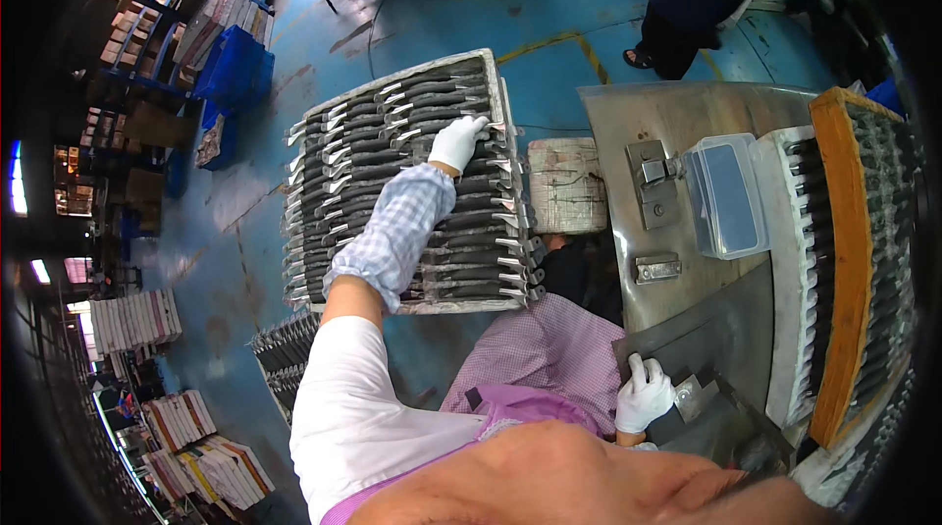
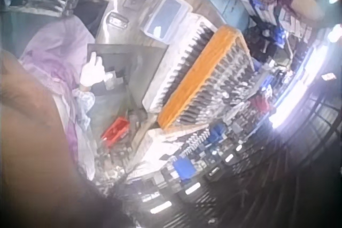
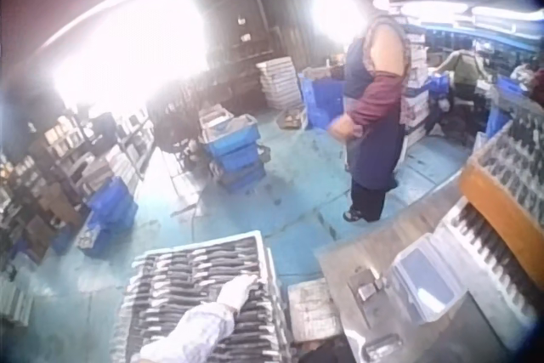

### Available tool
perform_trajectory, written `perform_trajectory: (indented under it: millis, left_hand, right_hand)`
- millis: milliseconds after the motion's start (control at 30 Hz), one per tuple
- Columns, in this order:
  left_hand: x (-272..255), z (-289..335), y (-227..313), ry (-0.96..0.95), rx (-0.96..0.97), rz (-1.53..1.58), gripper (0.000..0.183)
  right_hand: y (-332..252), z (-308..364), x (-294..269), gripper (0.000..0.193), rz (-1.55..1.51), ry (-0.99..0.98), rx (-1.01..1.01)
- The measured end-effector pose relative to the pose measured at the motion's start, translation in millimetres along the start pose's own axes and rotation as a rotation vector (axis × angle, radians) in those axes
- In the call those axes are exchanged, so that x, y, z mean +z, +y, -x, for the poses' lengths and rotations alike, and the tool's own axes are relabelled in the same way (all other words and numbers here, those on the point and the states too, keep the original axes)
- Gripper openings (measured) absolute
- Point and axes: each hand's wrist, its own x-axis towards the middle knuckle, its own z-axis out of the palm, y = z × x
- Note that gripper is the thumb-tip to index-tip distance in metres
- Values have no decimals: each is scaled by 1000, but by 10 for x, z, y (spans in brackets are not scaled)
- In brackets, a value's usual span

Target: Inspecting, sorting, and measuring metal fabrication components using a digital caliper.

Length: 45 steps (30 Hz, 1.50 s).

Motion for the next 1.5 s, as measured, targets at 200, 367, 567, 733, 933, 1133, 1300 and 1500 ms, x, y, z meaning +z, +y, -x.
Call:
perform_trajectory:
  millis: [200, 367, 567, 733, 933, 1133, 1300, 1500]
  left_hand:
    - [-441, 288, -444, 731, -212, -184, 26]
    - [-307, 130, -1018, 417, -1002, 293, 76]
    - [-162, -366, -1645, 381, -1175, 276, 74]
    - [-160, -525, -2067, 126, -879, 50, 65]
    - [-335, -499, -1687, 300, -997, 93, 47]
    - [-1135, -668, -1210, 402, -741, -89, 32]
    - [-2036, -463, -709, 379, -302, -284, 25]
    - [-2947, 672, 1081, -112, -189, 954, 44]
  right_hand:
    - [-2, -7, 15, 33, -42, 16, 3]
    - [35, -22, 21, 32, -106, -66, 15]
    - [66, -8, 11, 34, -84, -108, -6]
    - [73, -19, 3, 35, -125, -80, -12]
    - [72, -38, -16, 35, -143, -99, -13]
    - [40, -28, -60, 36, -138, -53, -2]
    - [51, -93, -214, 36, -235, 88, -74]
    - [172, 7, -790, 24, -890, 130, 155]
